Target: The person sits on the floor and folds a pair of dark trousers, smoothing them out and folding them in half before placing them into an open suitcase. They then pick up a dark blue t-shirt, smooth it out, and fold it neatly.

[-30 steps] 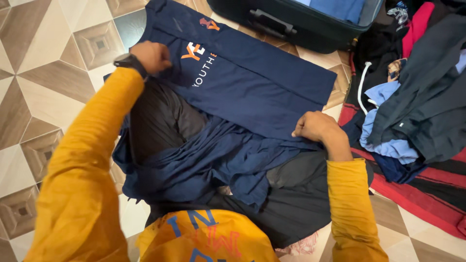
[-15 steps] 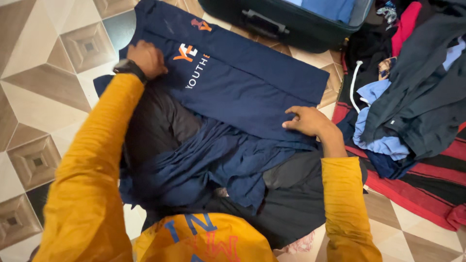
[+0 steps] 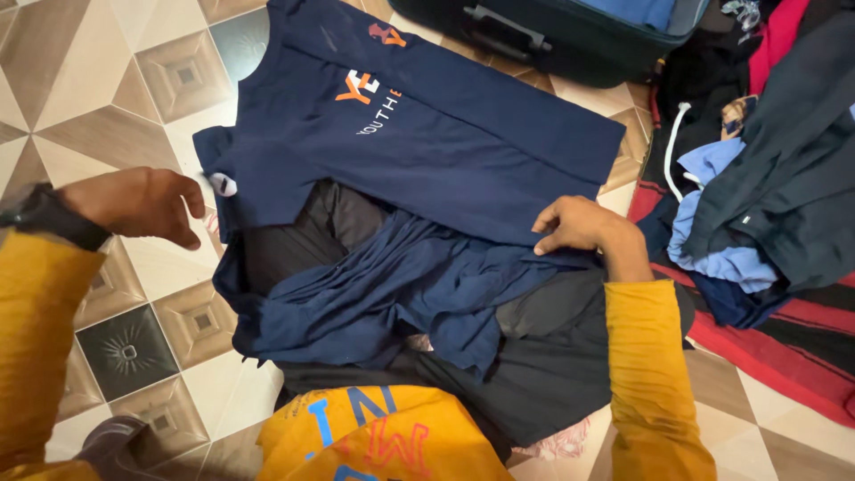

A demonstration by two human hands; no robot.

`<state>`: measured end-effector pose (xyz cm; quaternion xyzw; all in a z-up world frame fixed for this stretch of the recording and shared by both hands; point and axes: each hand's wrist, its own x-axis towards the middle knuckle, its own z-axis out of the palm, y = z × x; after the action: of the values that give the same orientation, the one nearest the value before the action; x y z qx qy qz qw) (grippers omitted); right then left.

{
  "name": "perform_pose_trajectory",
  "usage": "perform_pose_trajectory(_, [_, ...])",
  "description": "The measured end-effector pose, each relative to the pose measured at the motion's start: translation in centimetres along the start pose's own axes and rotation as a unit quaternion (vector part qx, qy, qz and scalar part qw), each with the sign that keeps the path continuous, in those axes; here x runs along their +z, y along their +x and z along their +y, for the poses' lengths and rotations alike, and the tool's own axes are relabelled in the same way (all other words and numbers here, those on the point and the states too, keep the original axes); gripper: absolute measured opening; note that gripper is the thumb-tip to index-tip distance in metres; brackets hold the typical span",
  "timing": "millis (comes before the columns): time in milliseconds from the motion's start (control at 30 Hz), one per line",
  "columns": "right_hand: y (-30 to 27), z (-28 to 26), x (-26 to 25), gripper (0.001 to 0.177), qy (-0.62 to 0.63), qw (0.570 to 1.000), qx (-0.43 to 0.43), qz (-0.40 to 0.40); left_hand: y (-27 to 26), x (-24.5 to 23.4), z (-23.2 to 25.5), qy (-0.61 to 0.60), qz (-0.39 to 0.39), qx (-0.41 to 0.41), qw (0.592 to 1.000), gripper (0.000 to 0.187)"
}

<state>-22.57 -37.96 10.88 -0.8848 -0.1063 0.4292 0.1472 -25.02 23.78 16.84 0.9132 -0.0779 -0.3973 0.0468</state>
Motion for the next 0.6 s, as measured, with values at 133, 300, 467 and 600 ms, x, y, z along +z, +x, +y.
perform_pose_trajectory(133, [-0.9, -0.7, -0.8, 0.035, 0.069, 0.994, -0.002, -0.081, -0.9, -1.7, 4.0, 0.162, 0.104, -0.079, 0.978, 0.048])
perform_pose_trajectory(300, [-0.9, -0.8, -0.8, 0.038, 0.249, 0.948, -0.056, -0.19, 6.0, -4.4, 9.5, 0.092, 0.29, 0.108, 0.947, 0.042])
perform_pose_trajectory(467, [0.1, 0.2, -0.5, 0.035, 0.238, 0.971, 0.008, 0.012, 18.0, -5.8, 10.2, 0.022, 0.467, 0.243, 0.85, 0.019])
perform_pose_trajectory(600, [2.0, 1.7, -0.2, 0.051, 0.076, 0.987, 0.054, 0.134, 24.6, -2.3, 8.7, -0.014, 0.467, 0.171, 0.867, 0.032])
